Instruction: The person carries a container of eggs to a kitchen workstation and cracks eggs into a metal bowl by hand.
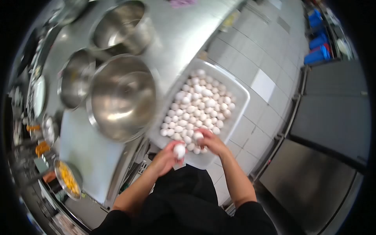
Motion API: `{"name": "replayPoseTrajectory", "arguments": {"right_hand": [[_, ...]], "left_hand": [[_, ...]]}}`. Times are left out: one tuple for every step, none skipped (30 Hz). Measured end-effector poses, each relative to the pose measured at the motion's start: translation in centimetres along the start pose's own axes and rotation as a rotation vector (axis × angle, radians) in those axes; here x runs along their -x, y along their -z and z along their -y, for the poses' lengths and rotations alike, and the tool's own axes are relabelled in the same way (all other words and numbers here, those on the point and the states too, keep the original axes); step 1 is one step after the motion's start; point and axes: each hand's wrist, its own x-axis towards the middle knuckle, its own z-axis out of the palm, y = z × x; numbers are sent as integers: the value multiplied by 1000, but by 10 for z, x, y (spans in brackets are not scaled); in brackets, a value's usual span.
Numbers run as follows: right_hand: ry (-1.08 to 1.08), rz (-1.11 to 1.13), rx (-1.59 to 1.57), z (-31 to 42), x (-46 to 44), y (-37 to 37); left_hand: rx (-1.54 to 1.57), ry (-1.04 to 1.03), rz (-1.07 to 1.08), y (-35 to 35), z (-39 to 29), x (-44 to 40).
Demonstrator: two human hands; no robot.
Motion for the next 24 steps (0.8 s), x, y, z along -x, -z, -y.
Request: {"name": "replayPoseTrajectory", "arguments": {"right_hand": [[-36,58,19,-3,21,-27],[-47,163,17,-1,38,-56],[-62,267,16,6,57,-87],[-40,365,39,19,75,-122],[-26,478,67,33,89,-157],[11,608,63,41,93,-191],[-2,690,108,52,94,-228],[61,772,154,62,95,-266],[124,856,195,68,91,-304],[175,921,267,74,81,-342],[174,941,323,79,73,-381],[232,905,355,72,55,-422],[226,879,318,72,44,-469],[231,839,272,70,36,-515],[215,793,191,65,23,-555],[199,749,110,60,7,-591],[200,690,55,56,-10,-620],[254,681,49,56,-28,-644],[291,597,6,57,-50,-665],[320,508,-45,55,-64,-683],[328,509,-42,54,-69,-700],[414,408,-6,52,-72,-716],[498,305,28,50,-74,-728],[561,402,204,39,-74,-734]], "left_hand": [[73,17,67,-2,-3,47],[-33,-41,73,-8,-9,92],[-142,-96,70,-14,-17,138],[-239,-79,-19,-19,-30,182],[-222,-155,-73,-15,-31,218],[-364,-336,-194,-9,-30,253],[-508,-507,-330,-3,-30,286],[-461,-612,-505,2,-36,319],[-390,-695,-645,12,-41,348],[-300,-780,-806,25,-42,373],[-168,-861,-981,51,-41,386],[71,-1002,-1114,74,-55,396],[82,-1141,-1132,105,-65,415],[172,-1137,-1132,133,-79,437],[195,-1252,-1085,167,-87,452],[279,-1282,-1045,191,-97,468],[350,-1335,-1029,208,-108,481],[391,-1375,-1041,224,-121,492],[434,-1413,-1052,236,-136,501],[434,-1419,-1044,242,-147,505],[398,-1400,-1126,245,-158,506],[361,-1380,-1209,249,-173,506],[276,-1499,-1176,291,-194,481],[119,-1337,-1176,273,-193,474]]}}
